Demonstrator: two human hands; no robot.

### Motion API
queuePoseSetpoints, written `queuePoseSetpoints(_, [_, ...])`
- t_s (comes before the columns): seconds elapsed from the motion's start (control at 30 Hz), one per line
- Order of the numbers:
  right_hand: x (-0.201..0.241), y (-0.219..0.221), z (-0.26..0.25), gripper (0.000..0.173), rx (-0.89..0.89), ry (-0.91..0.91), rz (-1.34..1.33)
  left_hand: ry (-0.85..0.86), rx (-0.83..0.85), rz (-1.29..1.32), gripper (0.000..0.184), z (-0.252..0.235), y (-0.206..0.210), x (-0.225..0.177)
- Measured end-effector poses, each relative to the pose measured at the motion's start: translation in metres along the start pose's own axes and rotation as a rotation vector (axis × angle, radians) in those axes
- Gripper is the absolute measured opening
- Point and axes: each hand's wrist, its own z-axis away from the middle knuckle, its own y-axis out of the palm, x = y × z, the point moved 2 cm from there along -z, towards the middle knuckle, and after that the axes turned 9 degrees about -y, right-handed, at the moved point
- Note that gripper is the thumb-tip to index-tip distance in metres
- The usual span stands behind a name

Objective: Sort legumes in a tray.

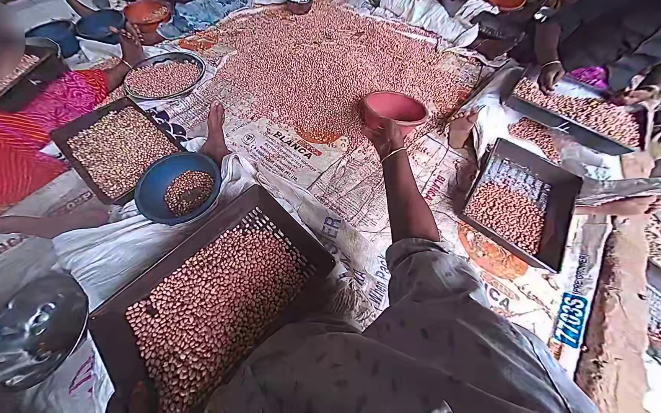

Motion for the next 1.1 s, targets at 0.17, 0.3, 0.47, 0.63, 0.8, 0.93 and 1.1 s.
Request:
queuePoseSetpoints(0.17, [-0.047, 0.046, 0.125, 0.024, 0.609, 0.101, 0.327, -0.230, -0.066, -0.356, 0.058, 0.001, -0.006, -0.030])
queuePoseSetpoints(0.3, [-0.089, 0.049, 0.226, 0.040, 1.059, -0.023, 0.756, -0.098, -0.272, -0.411, 0.060, -0.006, -0.008, -0.085])
queuePoseSetpoints(0.47, [-0.085, 0.044, 0.283, 0.039, 1.116, -0.267, 1.217, 0.157, 0.013, -0.264, 0.040, -0.050, 0.020, -0.110])
queuePoseSetpoints(0.63, [-0.073, 0.023, 0.318, 0.060, 0.989, -0.426, 1.413, 0.237, 0.157, -0.275, 0.052, -0.055, 0.048, -0.117])
queuePoseSetpoints(0.8, [-0.089, 0.049, 0.348, 0.039, 1.162, -0.785, 1.066, 0.365, 0.152, -0.150, 0.046, -0.022, 0.042, -0.110])
queuePoseSetpoints(0.93, [-0.153, 0.082, 0.408, 0.048, 1.365, -0.650, 1.054, 0.296, 0.076, -0.087, 0.040, -0.023, 0.034, -0.107])
queuePoseSetpoints(1.1, [-0.174, 0.119, 0.509, 0.060, 1.976, -0.568, 1.122, 0.064, 0.073, 0.030, 0.055, -0.029, 0.022, -0.101])
